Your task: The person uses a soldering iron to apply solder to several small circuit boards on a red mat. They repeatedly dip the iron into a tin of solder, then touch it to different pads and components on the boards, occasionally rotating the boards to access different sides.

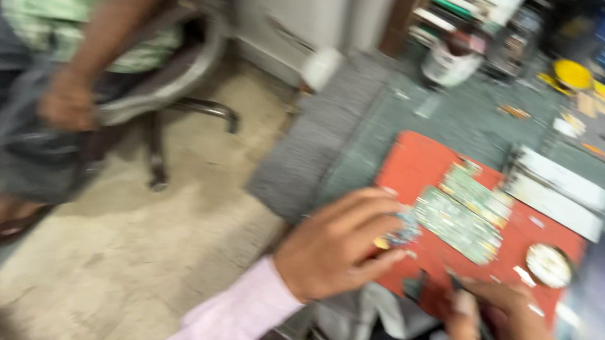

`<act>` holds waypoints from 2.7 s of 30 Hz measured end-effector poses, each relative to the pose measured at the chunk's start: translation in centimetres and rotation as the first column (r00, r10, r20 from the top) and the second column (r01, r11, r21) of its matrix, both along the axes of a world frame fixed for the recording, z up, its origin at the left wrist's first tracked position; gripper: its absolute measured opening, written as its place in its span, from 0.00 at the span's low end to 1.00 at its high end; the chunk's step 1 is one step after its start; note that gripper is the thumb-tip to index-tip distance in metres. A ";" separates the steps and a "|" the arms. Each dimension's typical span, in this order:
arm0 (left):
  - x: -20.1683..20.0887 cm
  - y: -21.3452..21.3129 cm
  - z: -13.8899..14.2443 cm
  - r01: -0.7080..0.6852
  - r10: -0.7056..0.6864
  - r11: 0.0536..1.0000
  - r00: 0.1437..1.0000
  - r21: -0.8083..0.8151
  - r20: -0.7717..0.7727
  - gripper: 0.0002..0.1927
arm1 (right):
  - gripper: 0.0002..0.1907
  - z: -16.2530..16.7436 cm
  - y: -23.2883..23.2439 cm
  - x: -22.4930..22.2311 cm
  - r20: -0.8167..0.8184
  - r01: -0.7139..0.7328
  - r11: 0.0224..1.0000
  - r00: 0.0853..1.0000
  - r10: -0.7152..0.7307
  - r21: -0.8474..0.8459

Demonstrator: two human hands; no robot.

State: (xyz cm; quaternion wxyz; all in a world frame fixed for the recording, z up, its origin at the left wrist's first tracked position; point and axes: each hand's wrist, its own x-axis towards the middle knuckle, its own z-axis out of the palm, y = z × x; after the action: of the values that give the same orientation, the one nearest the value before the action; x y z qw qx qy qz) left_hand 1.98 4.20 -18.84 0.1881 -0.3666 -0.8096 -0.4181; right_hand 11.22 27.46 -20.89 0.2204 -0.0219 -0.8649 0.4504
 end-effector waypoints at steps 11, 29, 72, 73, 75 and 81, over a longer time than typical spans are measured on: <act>-1.0 0.6 0.9 0.010 -0.002 0.999 0.979 -0.038 0.202 0.20 | 0.09 4.3 -2.1 -2.2 -0.091 -0.110 0.966 0.987 0.134 0.232; -1.5 1.5 0.5 -0.034 0.045 0.998 0.979 -0.059 0.199 0.17 | 0.07 3.8 -1.9 -2.9 -0.016 -0.125 0.959 0.991 0.134 0.254; -1.5 1.8 0.2 -0.079 0.093 0.994 0.979 -0.079 0.184 0.16 | 0.07 3.5 -2.0 -3.4 -0.074 -0.136 0.943 0.983 0.166 0.304; -1.5 1.8 0.2 -0.079 0.093 0.994 0.978 -0.081 0.185 0.16 | 0.07 3.5 -2.0 -3.5 -0.074 -0.137 0.944 0.983 0.166 0.301; -1.5 1.7 0.2 -0.080 0.094 0.993 0.978 -0.081 0.186 0.17 | 0.07 3.5 -2.0 -3.5 -0.073 -0.141 0.941 0.983 0.171 0.307; -1.6 1.8 0.0 -0.086 0.103 0.992 0.976 -0.096 0.191 0.16 | 0.07 3.4 -1.9 -3.4 -0.053 -0.136 0.947 0.986 0.158 0.291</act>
State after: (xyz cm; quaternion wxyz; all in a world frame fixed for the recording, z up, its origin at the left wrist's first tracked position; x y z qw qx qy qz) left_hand 0.41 6.01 -18.85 0.1112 -0.2925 -0.8581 -0.4071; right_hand 7.82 25.53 -17.45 0.2196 0.0917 -0.9114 0.3359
